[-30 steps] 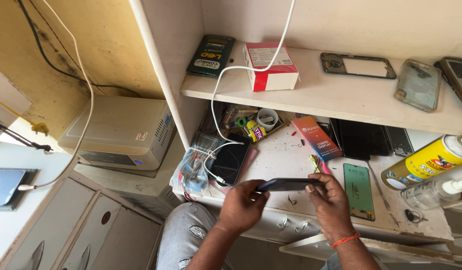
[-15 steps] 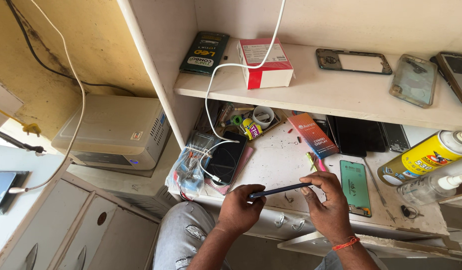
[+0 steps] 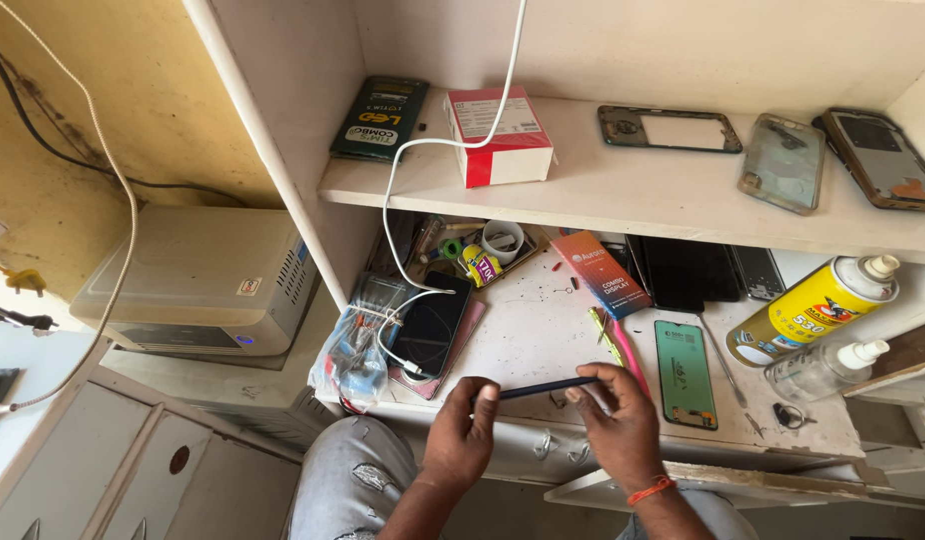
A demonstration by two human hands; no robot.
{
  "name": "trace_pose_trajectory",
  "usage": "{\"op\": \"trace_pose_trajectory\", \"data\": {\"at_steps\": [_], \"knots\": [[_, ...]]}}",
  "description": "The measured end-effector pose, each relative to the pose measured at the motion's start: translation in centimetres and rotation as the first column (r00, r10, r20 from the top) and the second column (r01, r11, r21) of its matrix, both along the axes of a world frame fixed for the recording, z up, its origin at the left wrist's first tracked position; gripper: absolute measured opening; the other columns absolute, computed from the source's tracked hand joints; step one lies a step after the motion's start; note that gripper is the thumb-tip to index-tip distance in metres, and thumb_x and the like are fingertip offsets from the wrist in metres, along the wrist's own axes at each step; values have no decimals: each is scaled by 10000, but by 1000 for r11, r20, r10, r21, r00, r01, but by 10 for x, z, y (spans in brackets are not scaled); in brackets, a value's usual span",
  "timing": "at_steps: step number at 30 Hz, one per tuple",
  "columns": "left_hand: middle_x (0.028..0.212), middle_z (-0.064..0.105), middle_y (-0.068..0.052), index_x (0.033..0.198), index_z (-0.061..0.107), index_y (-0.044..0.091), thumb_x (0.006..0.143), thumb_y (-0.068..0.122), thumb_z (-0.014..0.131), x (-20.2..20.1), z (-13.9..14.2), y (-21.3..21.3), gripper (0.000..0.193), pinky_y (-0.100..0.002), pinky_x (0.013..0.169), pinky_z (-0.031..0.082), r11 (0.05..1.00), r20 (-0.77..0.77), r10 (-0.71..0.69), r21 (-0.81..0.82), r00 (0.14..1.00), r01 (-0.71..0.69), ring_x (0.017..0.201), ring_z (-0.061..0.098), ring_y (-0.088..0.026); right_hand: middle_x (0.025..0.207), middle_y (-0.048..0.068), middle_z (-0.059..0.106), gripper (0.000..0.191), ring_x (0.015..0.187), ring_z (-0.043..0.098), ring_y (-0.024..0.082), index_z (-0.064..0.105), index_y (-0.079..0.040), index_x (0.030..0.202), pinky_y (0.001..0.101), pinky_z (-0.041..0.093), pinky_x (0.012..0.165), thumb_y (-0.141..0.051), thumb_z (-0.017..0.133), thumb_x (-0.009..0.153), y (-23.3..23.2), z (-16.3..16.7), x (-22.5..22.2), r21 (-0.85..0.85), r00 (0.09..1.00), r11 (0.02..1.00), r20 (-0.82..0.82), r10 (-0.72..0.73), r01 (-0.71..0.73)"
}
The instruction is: The person uses a small metal tool to pry along the edge of a black smartphone, then connects a USB cable to the phone and later to a battery pack. The person handles the phone and battery pack on a cluttered workbench.
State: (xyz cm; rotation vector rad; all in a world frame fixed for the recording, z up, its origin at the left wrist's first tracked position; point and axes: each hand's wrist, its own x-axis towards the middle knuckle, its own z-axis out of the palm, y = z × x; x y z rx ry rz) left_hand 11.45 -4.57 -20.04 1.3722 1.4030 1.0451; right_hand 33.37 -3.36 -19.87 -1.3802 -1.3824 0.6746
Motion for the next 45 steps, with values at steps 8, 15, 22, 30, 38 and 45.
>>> {"op": "trace_pose_trajectory", "data": {"at_steps": [8,15,22,30,38,45], "knots": [[1071,723,-159,1222,617,107,938,455,669,-9,9,1,452,-428,872,559,982,-257,-169,41,951,186,1039,703,-328,1042,66,762,298,988,737,143,682,-64,1139,290,622,900,-31,765,854,4,-27,11,-96,983,990,-141,-118,106],[936,772,-101,1041,777,115,896,340,750,-12,10,24,269,-445,907,522,868,-445,-180,347,877,355,975,681,-316,1220,96,710,440,1108,695,154,630,-61,1263,294,588,961,7,711,835,3,-22,45,14,995,1000,-98,-7,9],[943,754,-115,1020,750,83,924,343,750,-1,0,31,278,-462,898,518,842,-473,-161,392,866,371,957,671,-338,1044,91,770,279,933,727,154,702,-19,1237,256,598,808,-121,716,977,23,-9,88,-1,989,989,-19,-147,147],[986,669,-98,973,715,124,838,340,802,-3,-13,33,269,-467,911,503,815,-503,-192,397,843,422,991,638,-349,902,80,783,156,783,748,212,802,-134,1012,340,584,725,-187,767,870,97,38,53,-155,855,983,519,-1,96],[1132,588,-107,1110,663,157,688,222,772,-11,-24,8,440,-467,965,439,770,-706,-165,344,689,537,1089,568,-343,1197,48,714,207,1095,685,288,773,-250,1101,438,555,926,-255,707,905,114,50,15,-335,568,927,802,184,171],[1106,583,-120,1112,639,115,744,280,765,-21,-23,-17,423,-463,942,442,774,-730,-136,345,670,532,1045,574,-331,1227,58,724,188,1144,686,276,761,-225,1110,434,558,976,-240,639,968,104,57,-6,-430,552,875,795,251,221]]}}
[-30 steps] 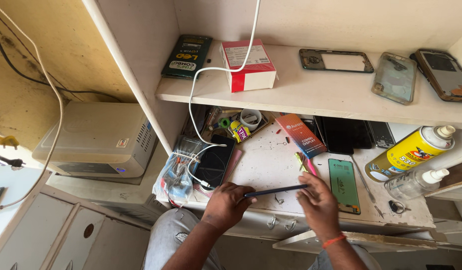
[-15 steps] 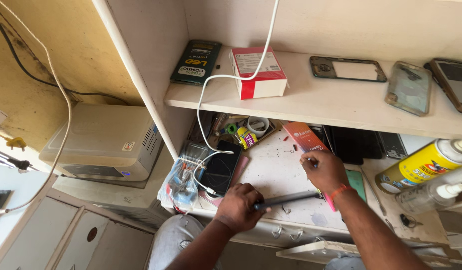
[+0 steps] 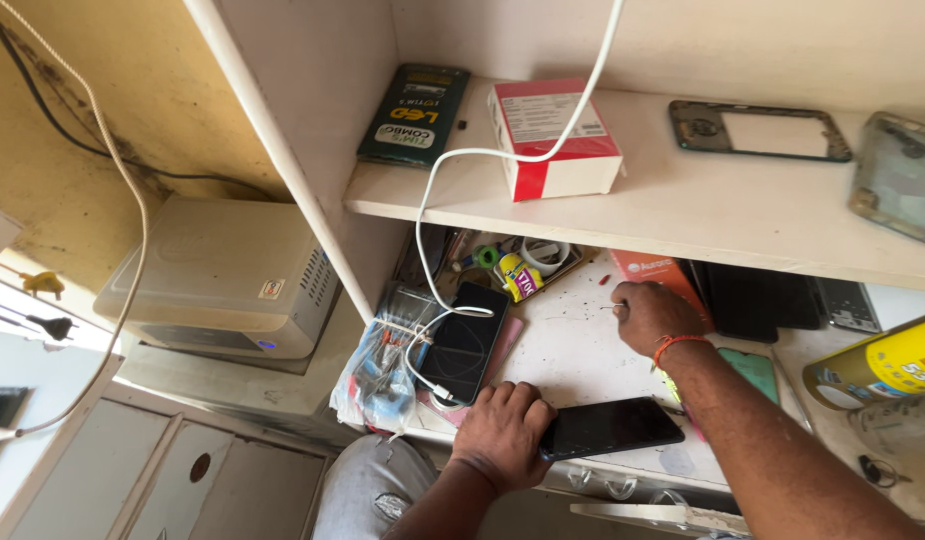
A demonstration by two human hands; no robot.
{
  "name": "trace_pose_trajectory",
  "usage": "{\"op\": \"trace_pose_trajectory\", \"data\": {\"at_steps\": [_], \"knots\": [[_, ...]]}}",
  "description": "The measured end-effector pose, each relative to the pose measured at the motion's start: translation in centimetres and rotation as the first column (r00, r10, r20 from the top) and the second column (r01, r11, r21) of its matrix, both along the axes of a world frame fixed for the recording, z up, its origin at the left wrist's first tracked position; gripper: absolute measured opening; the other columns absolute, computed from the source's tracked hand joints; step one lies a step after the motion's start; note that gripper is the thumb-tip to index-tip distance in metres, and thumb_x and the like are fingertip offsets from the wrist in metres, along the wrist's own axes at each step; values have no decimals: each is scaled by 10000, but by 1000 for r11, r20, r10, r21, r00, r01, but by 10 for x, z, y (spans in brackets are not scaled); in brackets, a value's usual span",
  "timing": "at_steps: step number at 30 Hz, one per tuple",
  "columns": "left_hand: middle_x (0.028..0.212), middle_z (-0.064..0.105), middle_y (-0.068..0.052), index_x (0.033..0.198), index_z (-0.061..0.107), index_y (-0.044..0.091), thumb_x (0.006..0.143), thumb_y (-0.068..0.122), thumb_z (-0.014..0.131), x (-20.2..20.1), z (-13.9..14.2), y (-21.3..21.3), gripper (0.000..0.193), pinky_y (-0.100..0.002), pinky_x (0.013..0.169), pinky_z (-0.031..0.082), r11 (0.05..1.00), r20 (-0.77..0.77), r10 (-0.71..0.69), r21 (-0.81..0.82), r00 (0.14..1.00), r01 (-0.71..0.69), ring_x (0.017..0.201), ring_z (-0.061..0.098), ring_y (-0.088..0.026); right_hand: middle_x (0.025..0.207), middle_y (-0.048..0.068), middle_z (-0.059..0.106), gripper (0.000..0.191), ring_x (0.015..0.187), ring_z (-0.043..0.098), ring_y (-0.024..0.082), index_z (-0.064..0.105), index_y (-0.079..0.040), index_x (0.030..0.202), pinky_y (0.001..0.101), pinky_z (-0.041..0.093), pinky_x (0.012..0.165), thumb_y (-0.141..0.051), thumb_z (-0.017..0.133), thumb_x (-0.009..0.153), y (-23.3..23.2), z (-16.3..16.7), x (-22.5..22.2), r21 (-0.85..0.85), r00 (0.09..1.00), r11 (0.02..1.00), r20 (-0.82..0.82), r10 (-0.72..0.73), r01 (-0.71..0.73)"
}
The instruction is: The person uses a small metal tool to pry along the edge of a black smartphone, then connects a USB cable to the phone and later to a battery pack. The person handles the phone and battery pack on a cluttered workbench.
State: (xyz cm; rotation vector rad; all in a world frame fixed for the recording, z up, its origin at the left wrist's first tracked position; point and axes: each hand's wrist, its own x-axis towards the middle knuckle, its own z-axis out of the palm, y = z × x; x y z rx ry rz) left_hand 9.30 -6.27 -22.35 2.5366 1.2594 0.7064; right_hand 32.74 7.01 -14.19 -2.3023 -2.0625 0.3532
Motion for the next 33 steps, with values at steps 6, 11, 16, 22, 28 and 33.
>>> {"op": "trace_pose_trajectory", "data": {"at_steps": [6,11,16,22,28,33], "knots": [[1108,587,-109,1121,632,111,743,264,767,-2,5,-16,429,-453,941,449,1000,21,12,13,1000,-13,1042,579,-313,1237,78,732,179,1173,696,269,746,-137,1103,431,559,1005,-185,667,950,-9,15,-7,-109,999,994,54,-9,15],[1116,584,-103,1114,624,113,695,229,779,-6,8,-20,461,-444,934,452,998,13,32,-61,999,-31,1049,579,-306,1285,79,716,232,1233,669,270,719,-129,1162,442,530,1064,-152,650,942,-8,18,-17,-216,991,976,134,-2,31],[1118,582,-102,1099,625,120,766,274,776,-7,4,-24,397,-446,932,448,997,25,47,-60,999,-45,1047,580,-300,1295,97,703,263,1244,661,281,712,-129,1170,460,533,1063,-128,626,921,-13,12,-17,-256,981,967,184,55,-7],[1090,587,-99,1084,631,117,817,340,759,-7,5,-26,370,-452,916,449,999,58,52,-19,997,-51,1031,577,-305,1169,183,698,266,1076,691,348,662,-40,1074,489,536,956,-265,601,946,-35,5,-17,-42,948,977,237,214,-210],[1026,580,-103,1024,637,109,874,511,713,-4,6,-27,436,-465,899,447,998,65,54,18,996,-55,1009,570,-322,700,125,719,207,625,711,231,633,-14,780,374,574,647,-182,752,797,-99,7,-30,313,913,949,-397,91,42],[1017,582,-108,999,636,112,942,606,624,4,6,-26,497,-471,913,445,998,103,64,-5,993,-64,1015,574,-330,643,45,701,139,593,639,82,639,-32,745,270,549,570,-49,777,754,-159,6,-32,422,786,897,-596,165,132]]}}
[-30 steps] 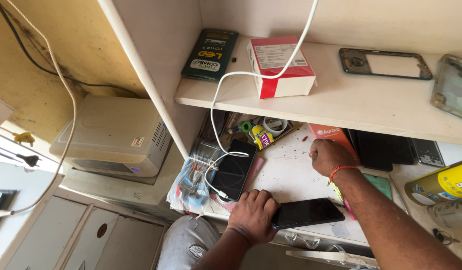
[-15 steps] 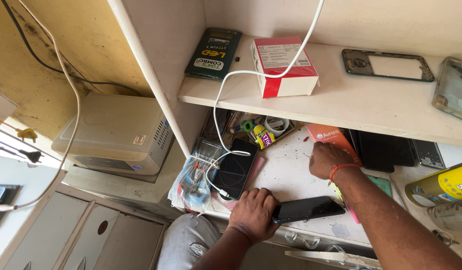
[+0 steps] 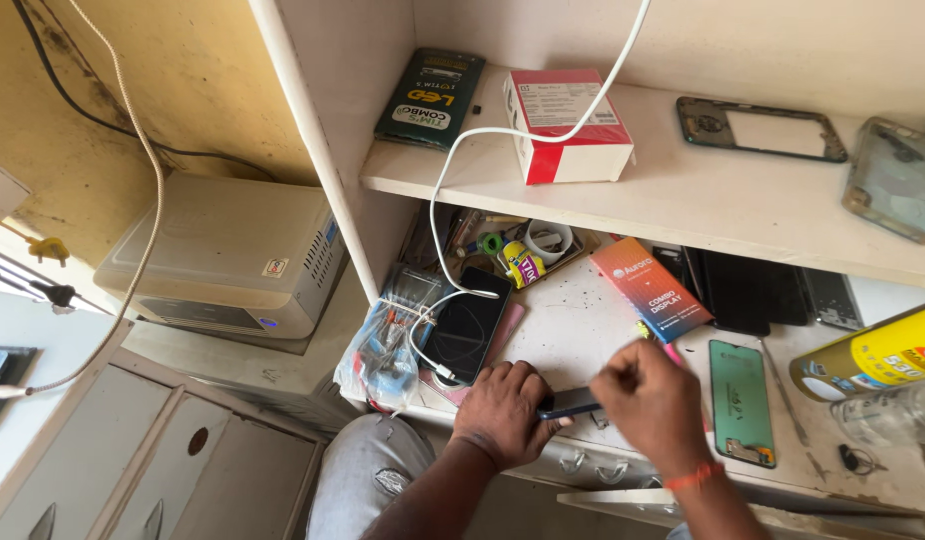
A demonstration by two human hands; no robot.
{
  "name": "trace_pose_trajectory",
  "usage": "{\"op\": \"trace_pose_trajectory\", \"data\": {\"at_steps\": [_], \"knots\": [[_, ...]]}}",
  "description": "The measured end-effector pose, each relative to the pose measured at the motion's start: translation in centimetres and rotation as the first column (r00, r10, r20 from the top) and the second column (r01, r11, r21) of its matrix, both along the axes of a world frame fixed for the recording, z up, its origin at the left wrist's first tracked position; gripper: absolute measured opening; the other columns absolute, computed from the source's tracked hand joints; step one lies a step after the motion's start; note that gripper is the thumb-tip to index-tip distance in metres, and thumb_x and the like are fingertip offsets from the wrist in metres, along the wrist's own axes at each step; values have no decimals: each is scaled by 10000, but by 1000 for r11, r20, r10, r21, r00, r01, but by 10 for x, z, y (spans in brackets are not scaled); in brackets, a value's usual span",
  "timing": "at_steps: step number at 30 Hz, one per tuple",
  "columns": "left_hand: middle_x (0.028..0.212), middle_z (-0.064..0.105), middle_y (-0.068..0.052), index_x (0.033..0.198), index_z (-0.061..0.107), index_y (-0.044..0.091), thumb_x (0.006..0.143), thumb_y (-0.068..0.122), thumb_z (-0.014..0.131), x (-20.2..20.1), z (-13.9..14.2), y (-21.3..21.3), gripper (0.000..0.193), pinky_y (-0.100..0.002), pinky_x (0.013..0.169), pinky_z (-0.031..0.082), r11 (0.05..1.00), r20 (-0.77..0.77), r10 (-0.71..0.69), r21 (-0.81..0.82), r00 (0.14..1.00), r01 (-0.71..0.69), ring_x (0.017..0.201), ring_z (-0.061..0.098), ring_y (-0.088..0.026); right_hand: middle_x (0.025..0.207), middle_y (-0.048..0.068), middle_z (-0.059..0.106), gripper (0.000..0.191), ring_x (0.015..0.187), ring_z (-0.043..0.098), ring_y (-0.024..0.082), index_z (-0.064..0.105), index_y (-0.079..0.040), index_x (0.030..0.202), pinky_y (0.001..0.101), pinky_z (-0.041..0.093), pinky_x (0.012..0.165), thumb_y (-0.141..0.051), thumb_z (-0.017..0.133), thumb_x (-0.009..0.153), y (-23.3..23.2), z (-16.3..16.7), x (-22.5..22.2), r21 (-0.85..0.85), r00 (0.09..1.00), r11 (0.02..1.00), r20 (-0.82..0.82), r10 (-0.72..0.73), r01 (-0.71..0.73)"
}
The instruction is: The person uses a small metal tool to pry along the edge of a black smartphone, then connects a USB cable to the phone and later to a battery pack. The person handles the phone and battery pack on a cluttered workbench.
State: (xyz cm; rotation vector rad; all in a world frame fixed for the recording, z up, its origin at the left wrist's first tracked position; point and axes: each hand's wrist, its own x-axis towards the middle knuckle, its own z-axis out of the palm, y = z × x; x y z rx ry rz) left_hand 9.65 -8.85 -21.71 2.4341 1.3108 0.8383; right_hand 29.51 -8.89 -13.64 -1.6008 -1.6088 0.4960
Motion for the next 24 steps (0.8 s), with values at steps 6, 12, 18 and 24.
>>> {"op": "trace_pose_trajectory", "data": {"at_steps": [6,12,18,24], "knots": [[1014,587,-115,988,638,111,957,583,606,13,-1,10,475,-473,911,444,1000,45,1,28,999,-2,1014,575,-337,800,52,773,203,719,698,51,723,4,1023,231,594,652,-8,732,821,-33,-25,24,55,981,988,-121,153,-147],[999,587,-117,972,634,106,952,562,612,20,-6,17,457,-472,888,449,999,19,14,33,1000,-14,990,576,-335,985,89,780,332,878,747,114,692,44,1201,252,610,790,-27,685,877,-38,-63,39,-44,826,980,-546,141,-197],[976,590,-112,936,634,112,933,603,600,11,3,22,492,-475,876,457,997,21,24,66,999,-26,975,580,-334,1060,152,722,229,824,630,116,757,83,1179,250,529,693,-7,708,975,-42,-63,15,60,867,994,-486,111,-94],[962,584,-122,927,627,94,932,623,592,5,15,27,530,-474,875,464,998,-16,39,56,999,-38,961,581,-331,1041,93,776,203,921,710,95,733,36,1137,222,584,823,-29,704,947,-41,-42,-7,206,914,978,-395,91,-8]]}}
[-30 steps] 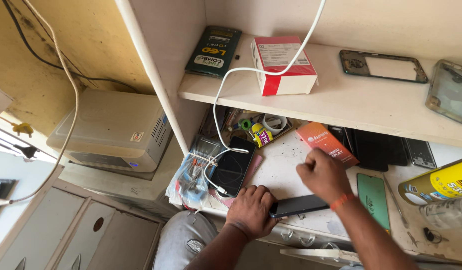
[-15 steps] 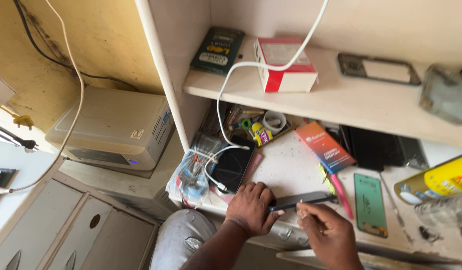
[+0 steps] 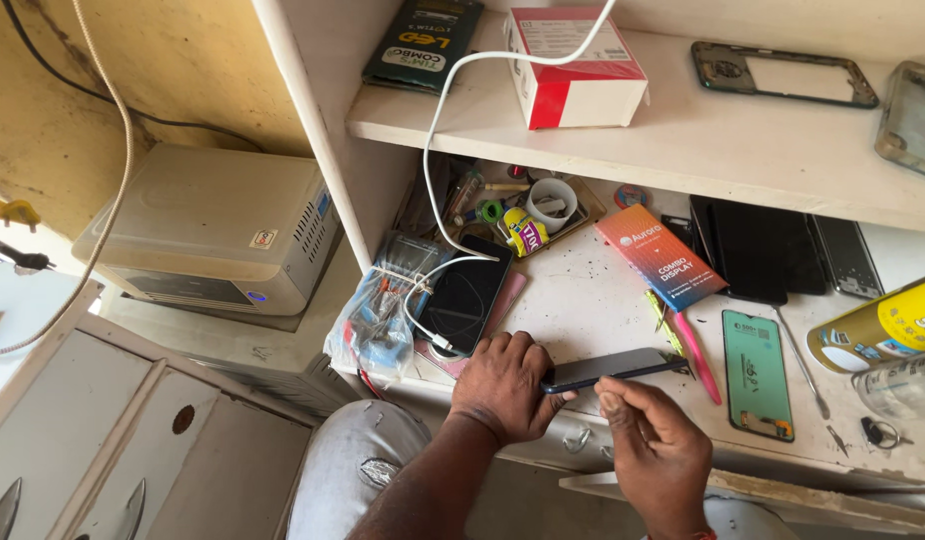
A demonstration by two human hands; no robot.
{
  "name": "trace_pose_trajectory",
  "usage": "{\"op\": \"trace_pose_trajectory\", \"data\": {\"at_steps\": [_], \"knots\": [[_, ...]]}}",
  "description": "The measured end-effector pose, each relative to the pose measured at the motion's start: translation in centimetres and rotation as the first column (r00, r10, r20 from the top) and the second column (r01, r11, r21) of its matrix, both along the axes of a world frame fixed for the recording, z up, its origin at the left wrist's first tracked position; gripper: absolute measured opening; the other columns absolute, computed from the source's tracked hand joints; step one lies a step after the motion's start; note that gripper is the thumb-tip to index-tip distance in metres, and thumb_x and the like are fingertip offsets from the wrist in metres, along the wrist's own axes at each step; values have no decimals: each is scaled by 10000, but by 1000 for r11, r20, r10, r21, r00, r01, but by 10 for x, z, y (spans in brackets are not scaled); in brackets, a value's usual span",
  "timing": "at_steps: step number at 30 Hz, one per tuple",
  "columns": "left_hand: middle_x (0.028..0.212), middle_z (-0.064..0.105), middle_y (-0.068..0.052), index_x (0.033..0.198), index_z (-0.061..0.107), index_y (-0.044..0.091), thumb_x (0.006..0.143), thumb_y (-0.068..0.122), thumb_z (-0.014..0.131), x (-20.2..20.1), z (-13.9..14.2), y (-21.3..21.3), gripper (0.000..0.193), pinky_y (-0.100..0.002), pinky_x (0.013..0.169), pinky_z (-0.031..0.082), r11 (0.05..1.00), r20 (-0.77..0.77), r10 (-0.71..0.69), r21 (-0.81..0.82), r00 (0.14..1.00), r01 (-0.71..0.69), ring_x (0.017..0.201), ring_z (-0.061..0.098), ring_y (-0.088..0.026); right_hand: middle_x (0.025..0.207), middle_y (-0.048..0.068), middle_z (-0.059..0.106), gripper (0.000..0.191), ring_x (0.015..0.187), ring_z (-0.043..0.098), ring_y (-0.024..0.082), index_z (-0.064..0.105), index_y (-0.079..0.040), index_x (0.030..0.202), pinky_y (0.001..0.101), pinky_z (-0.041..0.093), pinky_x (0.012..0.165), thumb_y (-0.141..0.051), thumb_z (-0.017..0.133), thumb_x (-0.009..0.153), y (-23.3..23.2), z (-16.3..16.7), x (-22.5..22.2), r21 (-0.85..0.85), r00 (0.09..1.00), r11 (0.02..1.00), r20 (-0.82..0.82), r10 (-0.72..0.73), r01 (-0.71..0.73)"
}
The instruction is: The person uses a small metal tool to pry along the edge of a black smartphone, then connects a USB cable to the phone and later to a battery pack. The person handles the phone and battery pack on a cluttered workbench.
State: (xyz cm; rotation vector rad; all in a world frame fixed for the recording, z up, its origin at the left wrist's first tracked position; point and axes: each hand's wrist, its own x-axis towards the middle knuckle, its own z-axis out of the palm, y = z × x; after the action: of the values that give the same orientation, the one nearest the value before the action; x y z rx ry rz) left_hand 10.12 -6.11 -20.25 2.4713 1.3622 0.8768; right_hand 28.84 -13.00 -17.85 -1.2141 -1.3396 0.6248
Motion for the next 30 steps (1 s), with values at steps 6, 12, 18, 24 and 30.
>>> {"op": "trace_pose_trajectory", "data": {"at_steps": [6,12,18,24,30], "knots": [[950,582,-126,922,633,89,938,627,580,1,4,6,541,-476,882,459,999,-16,9,-33,1000,-9,962,579,-330,1035,100,801,179,934,752,124,751,-1,1093,247,599,830,-13,729,917,5,11,-9,77,983,996,171,-64,51],[957,584,-118,924,635,94,931,619,578,-1,2,9,528,-467,882,455,1000,1,13,-20,1000,-13,962,579,-324,1029,104,759,176,944,740,135,753,-26,1069,255,602,816,-3,759,895,10,12,-17,193,968,980,230,-99,54],[961,580,-122,923,633,86,932,623,584,-1,5,14,540,-465,874,455,1000,-15,15,-13,1000,-15,955,577,-320,1017,94,775,205,926,748,143,767,-39,1073,262,598,788,6,776,873,17,18,-20,231,938,971,320,-136,62],[961,575,-132,928,632,62,920,625,587,-2,5,17,565,-465,869,456,999,-56,27,-24,998,-28,946,573,-322,1023,83,774,233,936,732,171,756,-45,1062,288,581,812,49,775,849,19,20,-22,319,911,946,373,-177,54],[976,578,-133,941,634,58,924,617,596,-2,6,22,561,-468,877,454,1000,-62,19,-8,998,-20,962,569,-326,1016,89,771,263,935,730,186,757,-38,1062,303,581,807,57,783,817,22,26,-23,342,884,938,418,-209,60]]}}
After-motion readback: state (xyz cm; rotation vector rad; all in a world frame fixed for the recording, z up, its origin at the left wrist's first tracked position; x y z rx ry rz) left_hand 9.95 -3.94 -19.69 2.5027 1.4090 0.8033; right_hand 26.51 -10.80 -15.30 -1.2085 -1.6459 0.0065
